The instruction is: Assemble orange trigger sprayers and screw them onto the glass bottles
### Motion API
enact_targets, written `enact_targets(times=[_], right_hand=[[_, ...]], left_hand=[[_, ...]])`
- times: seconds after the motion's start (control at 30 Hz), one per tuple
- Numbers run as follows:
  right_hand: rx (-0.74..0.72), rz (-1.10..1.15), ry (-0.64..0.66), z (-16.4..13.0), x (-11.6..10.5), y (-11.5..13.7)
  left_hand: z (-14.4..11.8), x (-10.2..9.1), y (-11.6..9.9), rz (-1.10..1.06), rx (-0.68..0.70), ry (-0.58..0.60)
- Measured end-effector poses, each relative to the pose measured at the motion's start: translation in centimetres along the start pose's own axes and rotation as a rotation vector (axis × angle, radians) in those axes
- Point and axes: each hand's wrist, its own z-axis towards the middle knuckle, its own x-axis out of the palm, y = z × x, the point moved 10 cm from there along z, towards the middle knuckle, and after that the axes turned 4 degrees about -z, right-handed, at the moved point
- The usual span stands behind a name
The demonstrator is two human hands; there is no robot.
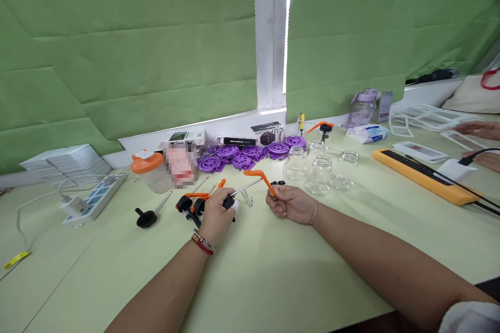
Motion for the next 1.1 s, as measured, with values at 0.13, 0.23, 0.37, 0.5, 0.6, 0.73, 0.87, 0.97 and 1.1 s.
enact_targets(times=[0.13, 0.23, 0.37, 0.5, 0.6, 0.73, 0.87, 0.97, 1.1], right_hand=[[0.044, -0.040, 0.027, 0.0, 0.3, -0.5], [0.083, -0.068, 0.043, 0.0, 0.4, -0.9], [0.088, -0.099, 0.056, -0.1, 0.5, -1.0], [0.085, -0.120, 0.076, -0.1, 0.7, -1.0], [0.097, -0.130, 0.090, -0.1, 0.8, -1.2], [0.110, -0.154, 0.113, -0.2, 1.0, -1.4], [0.129, -0.189, 0.111, -0.2, 1.1, -1.7], [0.130, -0.207, 0.093, -0.1, 1.0, -1.7], [0.143, -0.209, 0.068, 0.0, 0.8, -1.8]], left_hand=[[0.0, 0.2, -0.4, -0.013, 0.026, 0.013], [-0.1, 0.5, -0.2, -0.079, -0.032, 0.023], [-0.2, 1.0, 0.2, -0.216, -0.120, 0.030], [-0.3, 1.7, 1.0, -0.346, -0.194, 0.062], [-0.5, 2.5, 1.5, -0.477, -0.267, 0.109], [-1.1, 4.2, 0.7, -0.665, -0.300, 0.268], [-1.6, 5.3, 0.0, -0.737, -0.300, 0.369], [-1.9, 5.4, -0.2, -0.806, -0.305, 0.385], [-2.1, 5.2, -1.4, -1.022, -0.291, 0.410]])
